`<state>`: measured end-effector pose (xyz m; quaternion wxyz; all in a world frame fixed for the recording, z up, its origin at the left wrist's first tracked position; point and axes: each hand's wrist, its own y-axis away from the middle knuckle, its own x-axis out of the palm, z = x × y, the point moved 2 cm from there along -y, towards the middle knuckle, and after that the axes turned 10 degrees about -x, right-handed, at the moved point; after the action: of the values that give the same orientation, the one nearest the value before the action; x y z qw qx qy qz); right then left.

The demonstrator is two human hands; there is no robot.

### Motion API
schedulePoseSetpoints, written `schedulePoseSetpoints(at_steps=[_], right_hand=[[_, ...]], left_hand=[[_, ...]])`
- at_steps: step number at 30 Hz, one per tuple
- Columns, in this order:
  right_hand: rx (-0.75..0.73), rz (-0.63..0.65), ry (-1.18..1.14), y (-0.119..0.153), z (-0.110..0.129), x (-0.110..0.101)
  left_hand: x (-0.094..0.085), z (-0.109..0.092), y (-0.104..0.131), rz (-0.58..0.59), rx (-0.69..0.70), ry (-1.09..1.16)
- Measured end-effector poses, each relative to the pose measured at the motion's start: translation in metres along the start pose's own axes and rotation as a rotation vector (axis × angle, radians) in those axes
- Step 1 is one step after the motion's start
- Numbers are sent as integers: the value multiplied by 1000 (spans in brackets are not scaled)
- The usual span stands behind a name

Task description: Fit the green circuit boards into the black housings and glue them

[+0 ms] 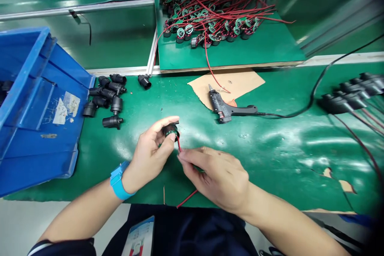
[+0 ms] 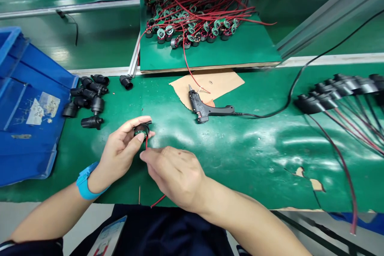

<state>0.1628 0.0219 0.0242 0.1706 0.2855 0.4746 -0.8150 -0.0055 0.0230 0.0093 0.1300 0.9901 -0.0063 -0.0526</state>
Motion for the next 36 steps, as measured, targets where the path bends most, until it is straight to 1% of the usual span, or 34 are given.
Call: schedulePoseSetpoints(at_steps=[3,7,9,11,13,15,17,19,20,21,22,23,24,25,27,28,29,30,32,33,34,36], right_hand=[[22,19,-24,1,0,3],[147,1,-48,-8,-7,-11],[149,22,-7,-14,-11,-21],[104,65,93,-17,-11,-26],[44,126,245,-20,-8,-24],[-23,187,413,-21,-1,-18],[-111,211,535,-21,6,-13],[-183,205,584,-19,10,-14],[-188,203,587,-16,9,-17],[-162,201,574,-11,6,-23],[-104,193,545,-4,0,-32],[-26,177,506,6,-9,-42],[66,146,469,18,-21,-55],[180,102,444,32,-35,-69],[399,-27,491,67,-66,-102],[540,-102,553,85,-83,-119],[605,-146,600,102,-99,-135],[643,-182,634,116,-115,-149],[675,-230,674,134,-143,-171],[675,-247,685,138,-155,-179],[668,-257,693,138,-164,-186],[629,-264,699,126,-176,-193]], left_hand=[[-2,1,-1,17,-30,77],[-7,1,-4,21,-136,226],[-8,1,-6,30,-201,280],[-7,0,-6,39,-230,315],[-4,1,-4,36,-211,322],[3,2,0,28,-168,303],[10,5,5,46,-123,250],[15,7,8,132,-73,152],[15,8,8,189,-36,71],[11,7,7,228,24,-37],[5,5,3,240,98,-176],[-6,2,-4,187,204,-339],[-19,-4,-13,64,342,-530],[-33,-8,-25,-73,433,-725],[-59,-18,-54,-284,545,-1021],[-69,-21,-70,-333,541,-1140],[-78,-24,-85,-377,534,-1216],[-85,-26,-98,-405,529,-1277],[-93,-28,-118,-341,487,-1375],[-95,-28,-125,-299,460,-1397],[-96,-28,-130,-263,426,-1397],[-97,-26,-137,-241,367,-1344]])
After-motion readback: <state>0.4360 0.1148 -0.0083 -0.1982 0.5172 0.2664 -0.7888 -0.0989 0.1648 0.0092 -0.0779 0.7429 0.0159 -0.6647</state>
